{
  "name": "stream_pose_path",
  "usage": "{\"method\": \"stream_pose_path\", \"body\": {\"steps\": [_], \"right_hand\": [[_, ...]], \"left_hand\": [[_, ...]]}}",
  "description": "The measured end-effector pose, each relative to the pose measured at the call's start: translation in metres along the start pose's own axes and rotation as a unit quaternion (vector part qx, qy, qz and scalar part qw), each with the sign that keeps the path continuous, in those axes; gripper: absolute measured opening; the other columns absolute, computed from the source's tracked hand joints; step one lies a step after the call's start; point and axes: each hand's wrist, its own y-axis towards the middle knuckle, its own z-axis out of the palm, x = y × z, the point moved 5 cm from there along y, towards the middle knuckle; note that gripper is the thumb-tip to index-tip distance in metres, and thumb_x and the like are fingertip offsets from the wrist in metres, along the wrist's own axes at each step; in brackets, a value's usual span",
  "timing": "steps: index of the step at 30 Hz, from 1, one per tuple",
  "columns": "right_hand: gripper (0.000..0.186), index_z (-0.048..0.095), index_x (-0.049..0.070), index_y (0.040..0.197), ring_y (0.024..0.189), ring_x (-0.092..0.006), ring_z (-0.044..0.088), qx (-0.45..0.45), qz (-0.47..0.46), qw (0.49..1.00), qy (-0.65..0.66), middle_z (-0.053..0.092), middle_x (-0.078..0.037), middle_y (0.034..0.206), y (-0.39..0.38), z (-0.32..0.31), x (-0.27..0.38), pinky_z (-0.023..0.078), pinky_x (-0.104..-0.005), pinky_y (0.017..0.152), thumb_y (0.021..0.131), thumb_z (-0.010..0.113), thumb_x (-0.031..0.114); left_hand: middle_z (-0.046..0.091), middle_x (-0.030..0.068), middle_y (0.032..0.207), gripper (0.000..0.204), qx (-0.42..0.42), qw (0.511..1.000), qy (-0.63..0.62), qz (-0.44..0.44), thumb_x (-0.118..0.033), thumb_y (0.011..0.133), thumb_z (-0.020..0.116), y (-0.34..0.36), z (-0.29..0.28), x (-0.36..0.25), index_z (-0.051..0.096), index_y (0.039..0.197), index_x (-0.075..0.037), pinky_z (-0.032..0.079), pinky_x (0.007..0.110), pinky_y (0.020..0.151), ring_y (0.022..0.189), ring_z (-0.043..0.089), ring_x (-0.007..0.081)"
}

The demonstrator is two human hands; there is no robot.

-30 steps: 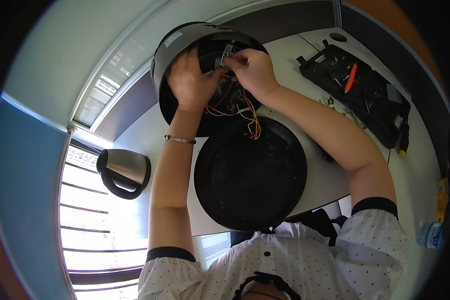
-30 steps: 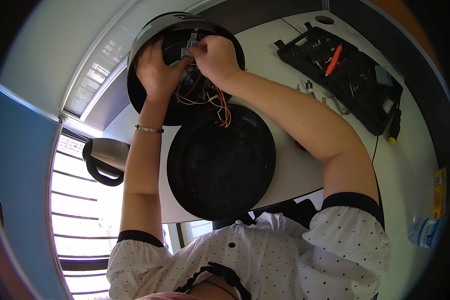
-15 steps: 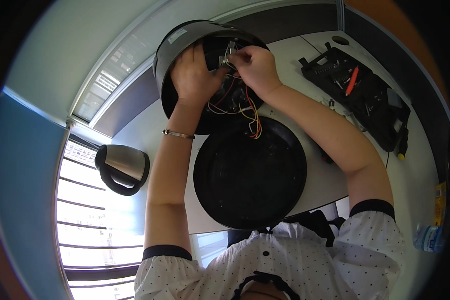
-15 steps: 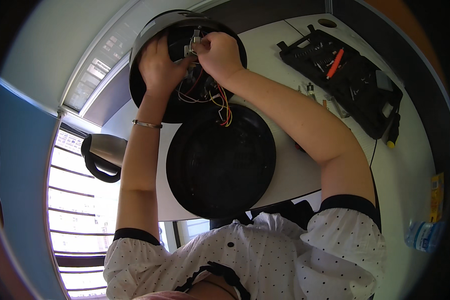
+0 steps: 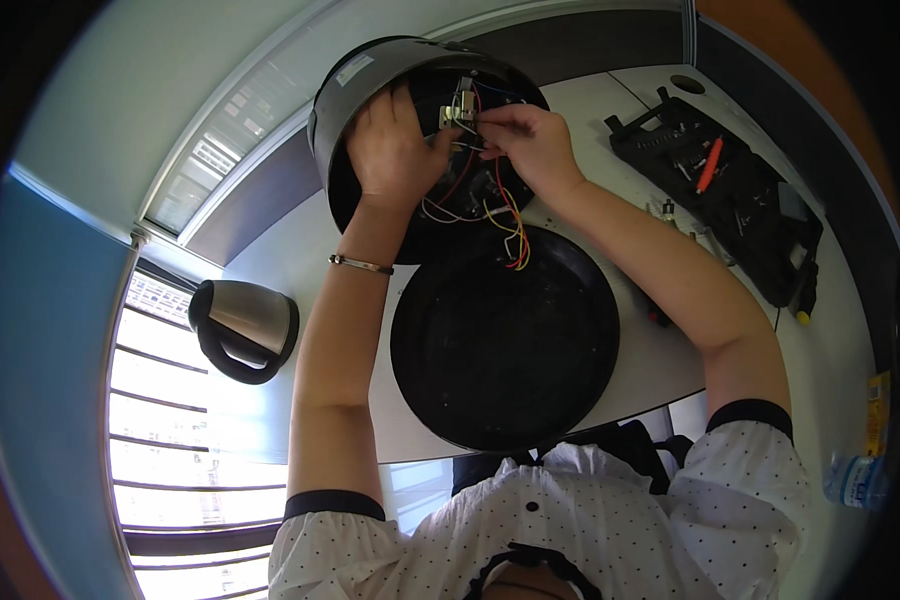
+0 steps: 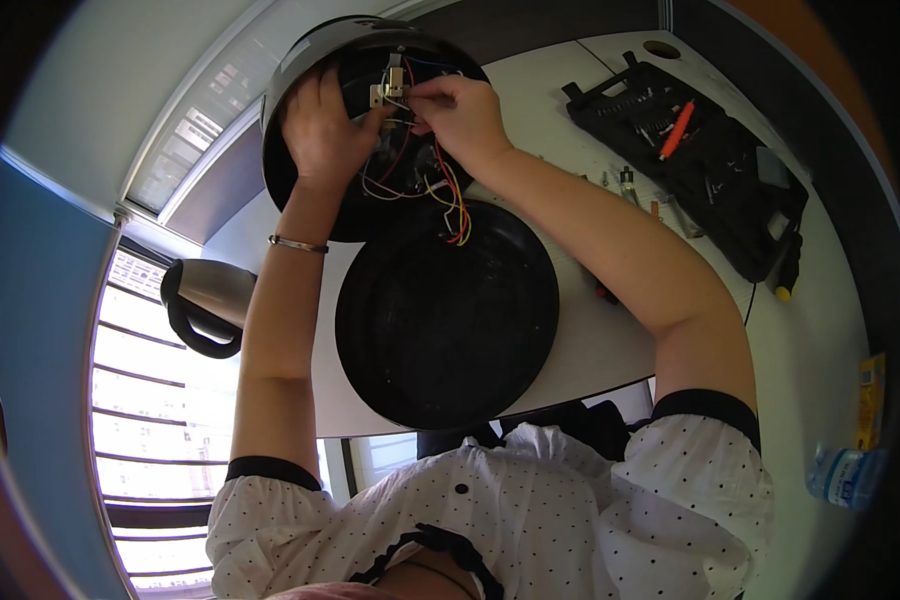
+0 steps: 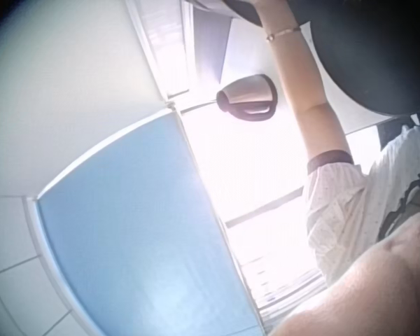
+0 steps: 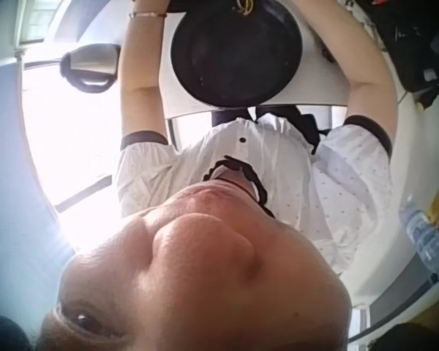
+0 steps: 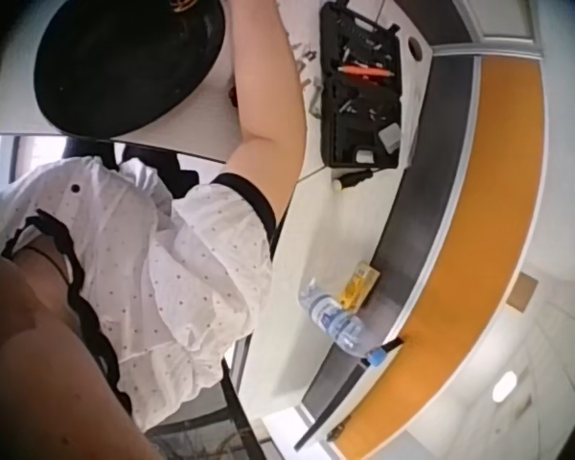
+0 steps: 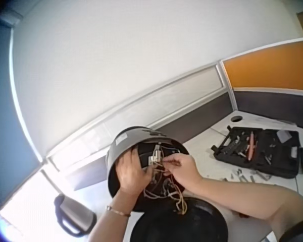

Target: The person works on the internal wiring of a disassembled appliance, likely a rice cooker. They use a screwdriver to adjust components and connect wires within the device's housing.

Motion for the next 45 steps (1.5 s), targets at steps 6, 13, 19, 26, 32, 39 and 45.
{"method": "stream_pose_path", "body": {"steps": [6, 13, 19, 26, 32, 39, 45], "right_hand": [[0.015, 0.062, -0.005, 0.097, 0.065, -0.0143, 0.063, 0.023, -0.006, 0.998, -0.052, 0.066, -0.011, 0.083, 0.007, -0.002, -0.004, 0.052, -0.0255, 0.056, 0.083, 0.065, -0.001], [0.02, 0.054, 0.0, 0.094, 0.07, -0.0151, 0.063, 0.029, -0.114, 0.982, -0.148, 0.064, -0.008, 0.081, 0.008, -0.002, 0.003, 0.051, -0.0268, 0.06, 0.079, 0.066, -0.003], [0.024, 0.049, 0.002, 0.1, 0.075, -0.0104, 0.06, 0.083, -0.17, 0.957, -0.22, 0.061, -0.004, 0.087, 0.014, -0.003, 0.005, 0.049, -0.0236, 0.067, 0.083, 0.063, -0.006], [0.022, 0.049, 0.003, 0.1, 0.075, -0.0103, 0.06, 0.107, -0.157, 0.956, -0.224, 0.062, -0.003, 0.086, 0.012, -0.004, 0.011, 0.048, -0.0236, 0.068, 0.084, 0.063, -0.005], [0.018, 0.05, 0.004, 0.098, 0.075, -0.01, 0.06, 0.142, -0.147, 0.95, -0.235, 0.061, -0.003, 0.084, 0.017, -0.002, 0.01, 0.048, -0.0238, 0.067, 0.085, 0.061, -0.004], [0.017, 0.053, 0.003, 0.096, 0.074, -0.0146, 0.063, 0.134, -0.154, 0.958, -0.201, 0.065, -0.006, 0.082, 0.019, -0.001, 0.011, 0.05, -0.0271, 0.066, 0.084, 0.064, -0.001], [0.016, 0.053, 0.003, 0.096, 0.074, -0.014, 0.063, 0.13, -0.162, 0.956, -0.209, 0.064, -0.006, 0.082, 0.019, -0.005, 0.01, 0.05, -0.0272, 0.066, 0.084, 0.064, 0.0]], "left_hand": [[0.058, 0.02, 0.11, 0.07, 0.0, 1.0, 0.0, -0.004, -0.033, 0.059, 0.083, 0.0, 0.002, 0.0, 0.058, 0.113, 0.003, 0.051, 0.042, 0.079, 0.097, 0.059, 0.0368], [0.059, 0.0195, 0.111, 0.07, -0.005, 1.0, 0.003, -0.007, -0.034, 0.058, 0.084, -0.001, 0.002, 0.0, 0.059, 0.112, 0.002, 0.051, 0.042, 0.079, 0.096, 0.06, 0.0363], [0.06, 0.0187, 0.11, 0.069, -0.003, 1.0, -0.005, -0.019, -0.034, 0.059, 0.084, -0.002, 0.002, 0.001, 0.06, 0.112, 0.002, 0.05, 0.041, 0.079, 0.097, 0.06, 0.0356], [0.06, 0.0182, 0.109, 0.068, -0.015, 1.0, -0.007, -0.008, -0.033, 0.059, 0.084, -0.001, 0.002, 0.001, 0.06, 0.113, 0.001, 0.05, 0.041, 0.081, 0.098, 0.059, 0.0352], [0.059, 0.0179, 0.11, 0.069, 0.0, 1.0, -0.001, -0.023, -0.032, 0.058, 0.084, -0.002, 0.002, 0.002, 0.059, 0.114, 0.0, 0.05, 0.041, 0.081, 0.099, 0.059, 0.0347], [0.059, 0.0169, 0.11, 0.071, 0.0, 0.999, -0.03, -0.033, -0.032, 0.056, 0.084, -0.003, 0.003, 0.002, 0.059, 0.114, 0.001, 0.049, 0.041, 0.083, 0.1, 0.059, 0.0329], [0.06, 0.0162, 0.111, 0.071, 0.001, 0.999, -0.032, -0.032, -0.032, 0.056, 0.084, -0.001, 0.0, 0.001, 0.059, 0.114, 0.002, 0.049, 0.04, 0.084, 0.101, 0.059, 0.0318]]}}
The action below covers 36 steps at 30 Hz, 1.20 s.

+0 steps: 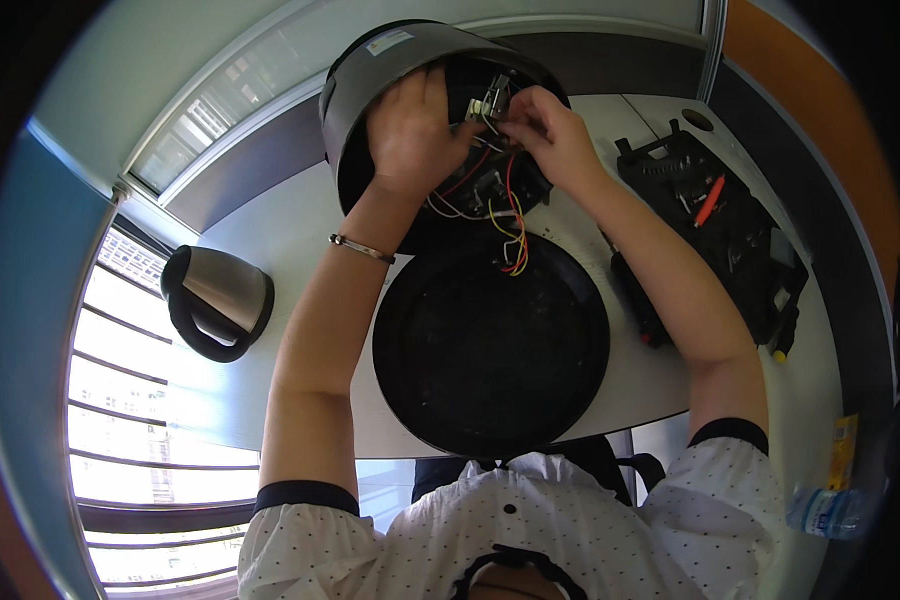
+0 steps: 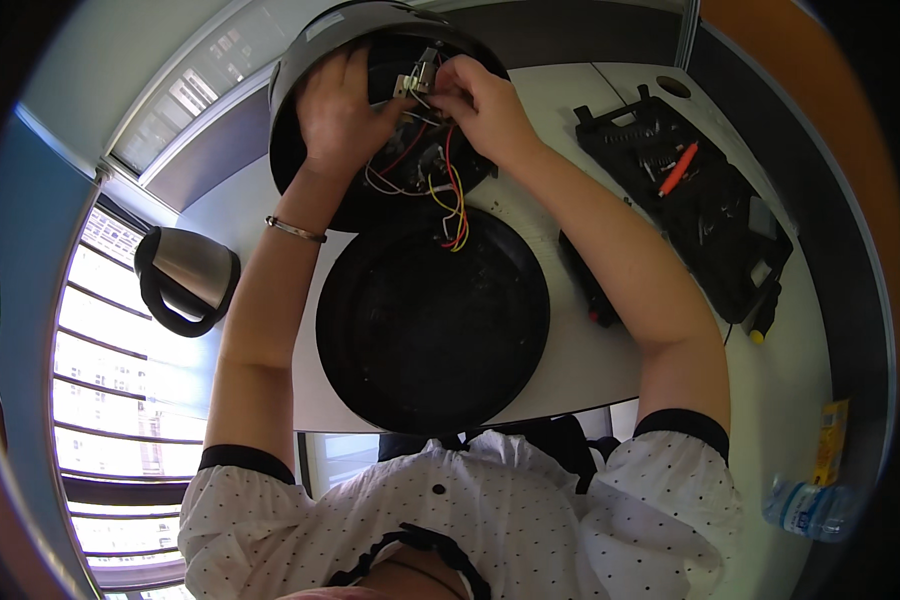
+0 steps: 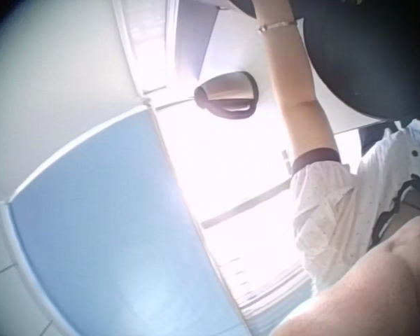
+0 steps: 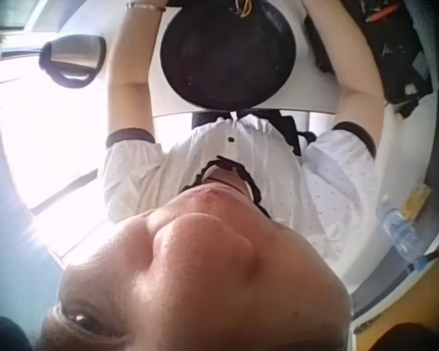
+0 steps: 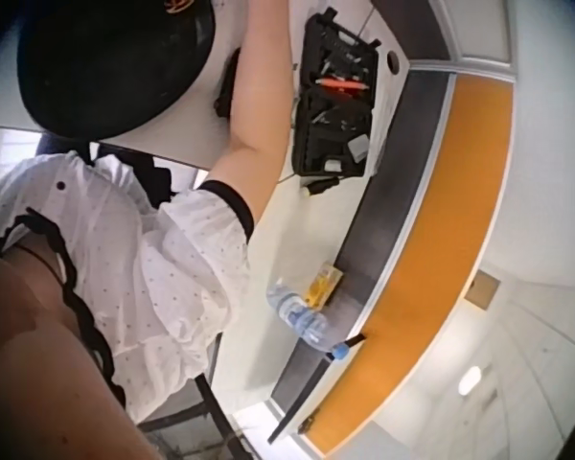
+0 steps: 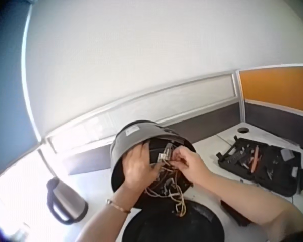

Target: The person works on the internal wiring of a disassembled appliance, likely a rice cooker. They use a screwdriver to adjust components and connect wires within the device's housing.

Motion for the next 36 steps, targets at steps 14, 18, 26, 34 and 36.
{"method": "stream_pose_path", "body": {"steps": [14, 18, 26, 34, 36], "right_hand": [[0.015, 0.056, 0.002, 0.096, 0.077, -0.0159, 0.064, 0.02, -0.084, 0.988, -0.128, 0.064, -0.007, 0.086, -0.004, 0.0, 0.01, 0.051, -0.0266, 0.068, 0.084, 0.063, -0.002], [0.015, 0.057, 0.002, 0.094, 0.076, -0.0191, 0.064, 0.023, -0.159, 0.967, -0.197, 0.063, -0.009, 0.086, -0.003, 0.0, 0.015, 0.051, -0.0278, 0.065, 0.083, 0.064, -0.003], [0.016, 0.06, 0.004, 0.096, 0.073, -0.0259, 0.063, -0.014, -0.168, 0.972, -0.164, 0.063, -0.01, 0.082, -0.014, -0.009, 0.04, 0.05, -0.031, 0.065, 0.081, 0.063, 0.0], [0.016, 0.07, 0.003, 0.084, 0.075, -0.0288, 0.066, 0.183, 0.191, 0.905, -0.333, 0.067, -0.014, 0.079, -0.038, -0.073, -0.022, 0.052, -0.0346, 0.071, 0.073, 0.058, 0.001], [0.016, 0.071, 0.003, 0.082, 0.077, -0.0299, 0.066, 0.269, 0.228, 0.857, -0.376, 0.068, -0.015, 0.081, -0.051, -0.073, -0.038, 0.052, -0.0358, 0.072, 0.072, 0.059, 0.002]], "left_hand": [[0.06, 0.0144, 0.11, 0.072, 0.018, 0.999, -0.011, -0.029, -0.033, 0.057, 0.084, -0.002, 0.002, 0.004, 0.059, 0.116, 0.0, 0.049, 0.04, 0.085, 0.101, 0.059, 0.0311], [0.06, 0.014, 0.11, 0.072, 0.0, 1.0, -0.011, -0.014, -0.033, 0.057, 0.084, -0.002, -0.001, 0.004, 0.059, 0.116, -0.001, 0.049, 0.039, 0.084, 0.099, 0.06, 0.0308], [0.06, 0.0129, 0.111, 0.07, -0.013, 0.999, -0.029, -0.008, -0.034, 0.058, 0.083, -0.003, -0.002, 0.006, 0.059, 0.116, -0.003, 0.05, 0.038, 0.084, 0.098, 0.06, 0.0302], [0.06, 0.0122, 0.11, 0.068, -0.015, 0.999, -0.024, -0.018, -0.037, 0.06, 0.082, -0.011, -0.005, 0.015, 0.06, 0.116, -0.004, 0.049, 0.038, 0.085, 0.098, 0.06, 0.0298], [0.06, 0.0123, 0.11, 0.068, -0.031, 0.999, -0.024, -0.01, -0.037, 0.06, 0.082, -0.011, -0.006, 0.017, 0.06, 0.116, -0.005, 0.049, 0.038, 0.085, 0.099, 0.06, 0.0298]]}}
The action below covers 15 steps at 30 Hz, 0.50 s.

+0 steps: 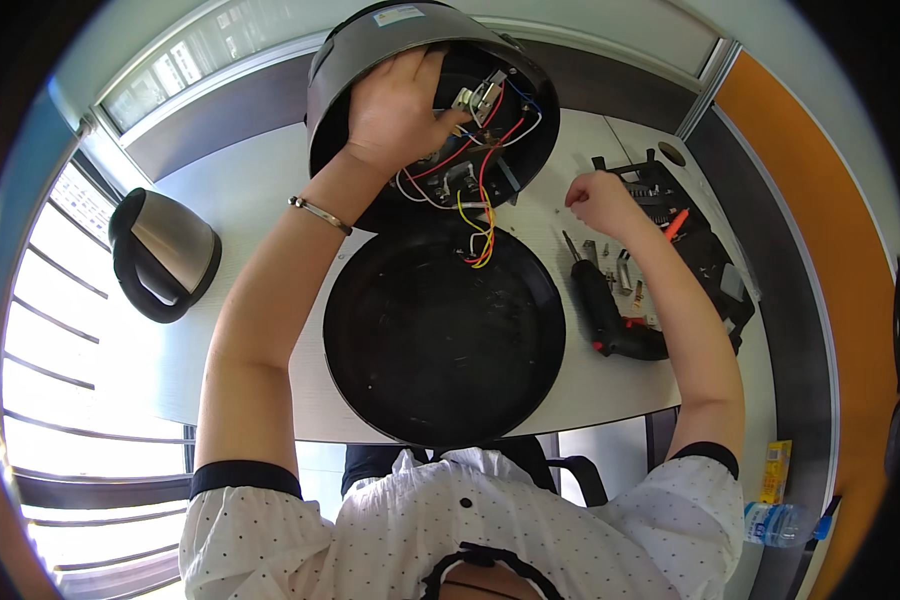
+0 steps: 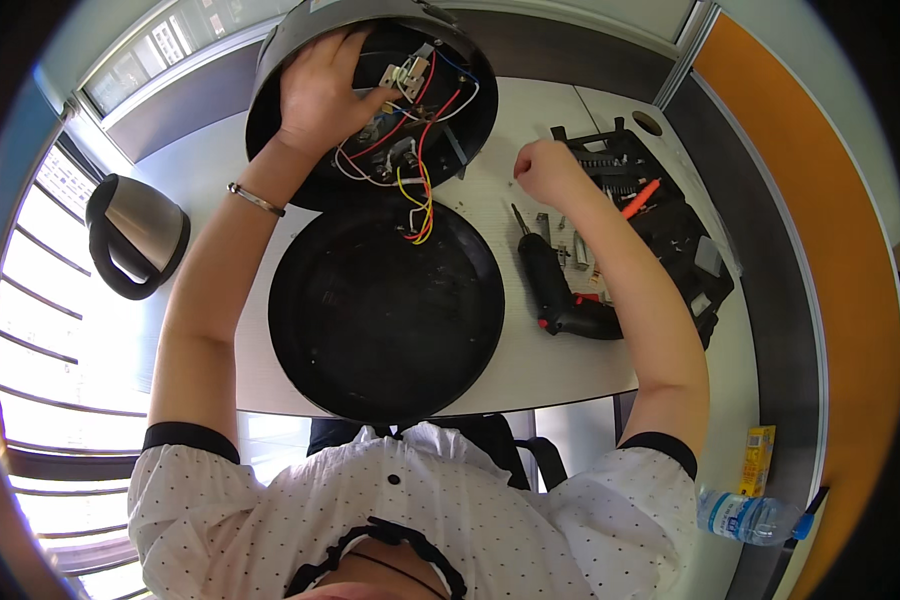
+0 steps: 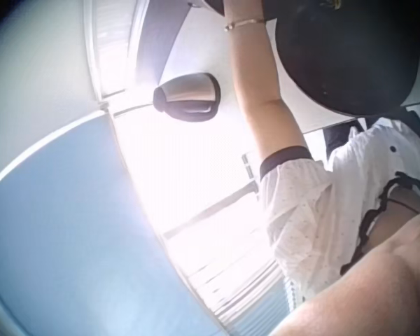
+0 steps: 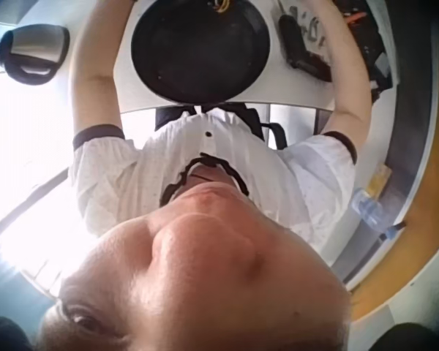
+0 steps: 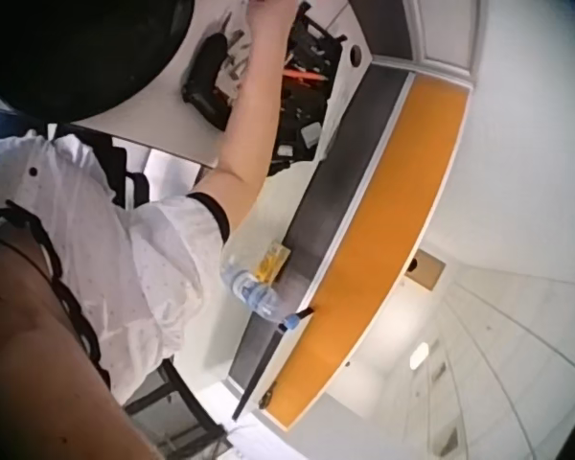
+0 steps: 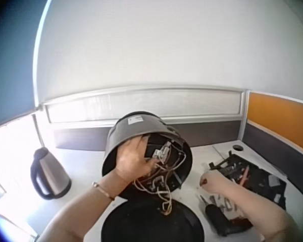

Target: The person works on the internal wiring of a disassembled appliance, likely a rice cooker. They use a screwdriver to adjust components and connect wires within the device's housing.

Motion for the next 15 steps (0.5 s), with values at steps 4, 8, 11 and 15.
{"method": "stream_pose_path", "body": {"steps": [4, 8, 11, 15], "right_hand": [[0.016, 0.071, 0.001, 0.081, 0.073, -0.0272, 0.067, 0.03, -0.011, 0.999, -0.044, 0.068, -0.015, 0.076, 0.003, 0.026, -0.03, 0.053, -0.0341, 0.068, 0.067, 0.064, 0.003], [0.015, 0.071, 0.001, 0.082, 0.073, -0.0271, 0.067, 0.071, -0.011, 0.997, -0.036, 0.069, -0.014, 0.078, 0.002, 0.031, -0.035, 0.053, -0.0341, 0.069, 0.068, 0.065, 0.004], [0.016, 0.07, 0.001, 0.084, 0.072, -0.0288, 0.067, 0.097, 0.006, 0.995, -0.022, 0.068, -0.015, 0.077, -0.002, 0.027, -0.03, 0.053, -0.0349, 0.068, 0.07, 0.066, 0.008], [0.025, 0.069, 0.005, 0.082, 0.077, -0.0365, 0.064, -0.098, -0.034, 0.99, -0.093, 0.067, -0.018, 0.079, -0.022, 0.005, 0.011, 0.051, -0.0425, 0.07, 0.083, 0.061, 0.028]], "left_hand": [[0.06, 0.0129, 0.11, 0.068, -0.006, 1.0, -0.002, 0.003, -0.037, 0.061, 0.082, 0.0, 0.0, 0.001, 0.06, 0.116, -0.004, 0.049, 0.038, 0.085, 0.098, 0.06, 0.0304], [0.06, 0.0131, 0.11, 0.069, -0.017, 1.0, -0.012, 0.001, -0.037, 0.06, 0.082, -0.003, -0.002, 0.003, 0.06, 0.116, -0.004, 0.049, 0.038, 0.085, 0.098, 0.06, 0.0306], [0.06, 0.013, 0.111, 0.07, -0.021, 1.0, -0.018, -0.005, -0.037, 0.059, 0.082, -0.005, -0.003, 0.005, 0.06, 0.116, -0.004, 0.049, 0.038, 0.085, 0.099, 0.059, 0.0308], [0.059, 0.0114, 0.113, 0.069, -0.01, 0.999, -0.015, -0.03, -0.038, 0.059, 0.081, -0.009, -0.005, 0.008, 0.061, 0.115, -0.004, 0.047, 0.038, 0.087, 0.103, 0.058, 0.0288]]}}
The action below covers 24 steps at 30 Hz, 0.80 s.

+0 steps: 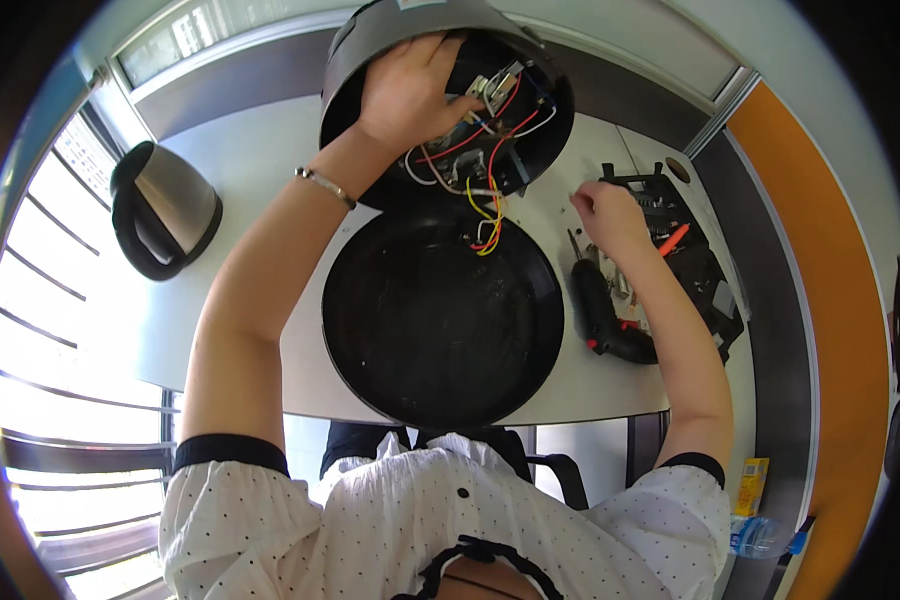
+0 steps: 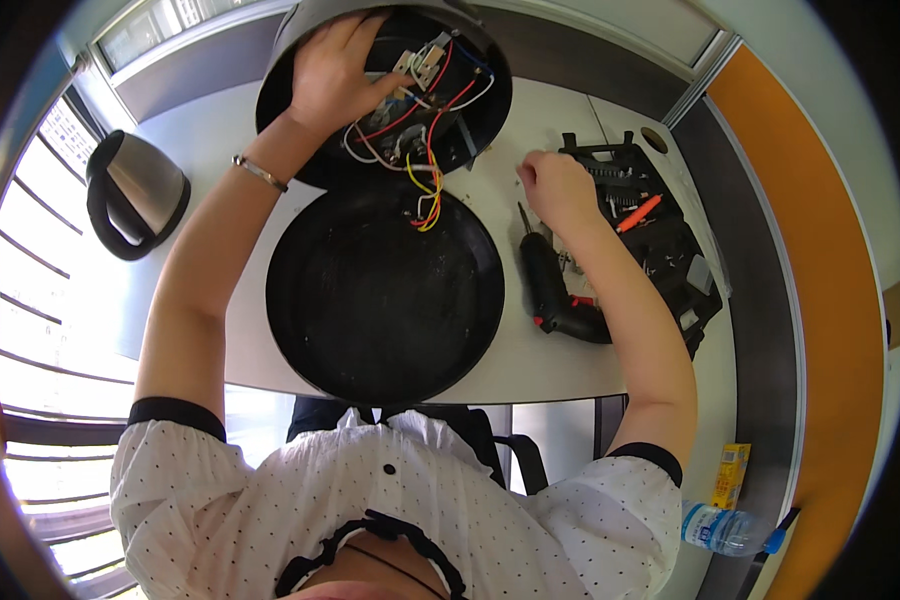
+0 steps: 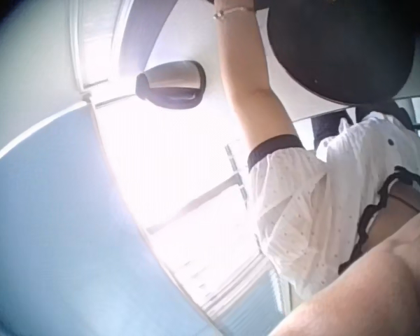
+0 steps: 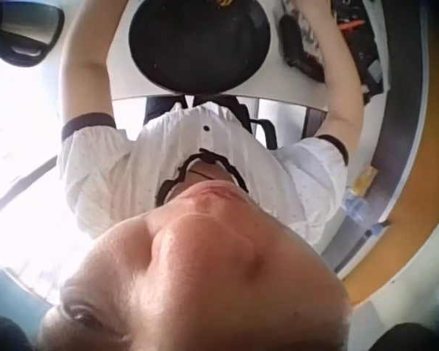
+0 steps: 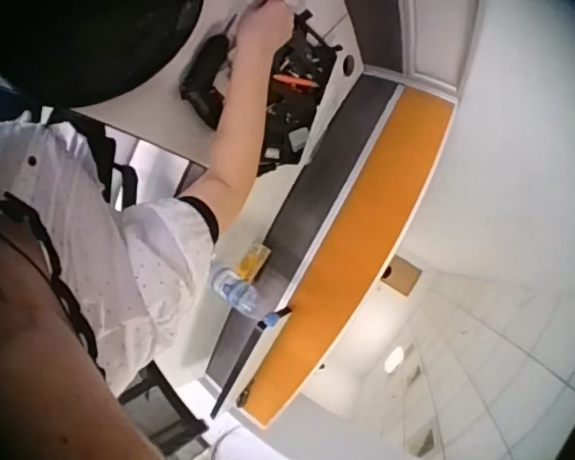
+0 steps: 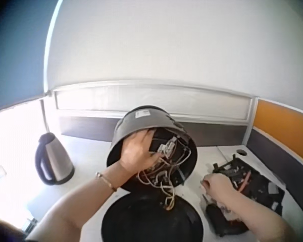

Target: The person works on the internal wiring of a disassembled appliance, likely a rice cooker. They use a screwdriver to adjust components and connect wires within the device's housing.

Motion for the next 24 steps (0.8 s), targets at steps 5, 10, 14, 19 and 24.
{"method": "stream_pose_path", "body": {"steps": [5, 10, 14, 19, 24], "right_hand": [[0.044, 0.066, -0.004, 0.087, 0.07, -0.0297, 0.064, 0.139, 0.003, 0.988, 0.066, 0.065, -0.018, 0.073, -0.025, -0.007, 0.071, 0.049, -0.0361, 0.067, 0.094, 0.054, 0.038], [0.029, 0.056, -0.003, 0.112, 0.062, -0.0232, 0.062, 0.159, -0.038, 0.979, 0.126, 0.064, -0.015, 0.071, -0.038, 0.015, 0.081, 0.048, -0.0347, 0.059, 0.088, 0.061, 0.014], [0.031, 0.048, -0.002, 0.118, 0.052, -0.0169, 0.058, 0.2, 0.047, 0.943, 0.262, 0.061, -0.011, 0.069, -0.051, 0.027, 0.099, 0.045, -0.0278, 0.043, 0.088, 0.056, 0.004], [0.031, 0.05, -0.003, 0.117, 0.053, -0.0169, 0.059, 0.217, 0.079, 0.924, 0.304, 0.062, -0.011, 0.07, -0.061, 0.026, 0.107, 0.047, -0.029, 0.047, 0.089, 0.058, 0.008], [0.041, 0.057, -0.003, 0.112, 0.067, -0.0255, 0.064, 0.13, 0.011, 0.98, 0.151, 0.067, -0.014, 0.081, -0.033, 0.002, 0.097, 0.051, -0.0361, 0.064, 0.085, 0.068, 0.026]], "left_hand": [[0.058, 0.0215, 0.11, 0.065, 0.018, 0.999, -0.048, -0.015, -0.027, 0.062, 0.078, -0.003, -0.001, 0.0, 0.056, 0.115, 0.003, 0.049, 0.043, 0.081, 0.095, 0.059, 0.0365], [0.057, 0.0219, 0.111, 0.067, 0.012, 0.999, -0.048, -0.022, -0.028, 0.061, 0.079, -0.006, -0.002, 0.002, 0.056, 0.115, 0.003, 0.049, 0.044, 0.081, 0.095, 0.059, 0.037], [0.057, 0.0221, 0.11, 0.068, -0.007, 0.998, -0.054, -0.022, -0.027, 0.059, 0.08, -0.012, -0.005, 0.01, 0.056, 0.115, 0.003, 0.05, 0.044, 0.08, 0.094, 0.059, 0.0377], [0.058, 0.0215, 0.109, 0.07, -0.04, 0.996, -0.075, -0.029, -0.026, 0.056, 0.082, -0.016, -0.015, 0.017, 0.057, 0.116, 0.0, 0.05, 0.045, 0.08, 0.093, 0.06, 0.0384], [0.058, 0.0208, 0.109, 0.071, -0.035, 0.994, -0.084, -0.054, -0.027, 0.055, 0.083, -0.02, -0.015, 0.024, 0.058, 0.116, -0.001, 0.049, 0.045, 0.082, 0.095, 0.059, 0.0388]]}}
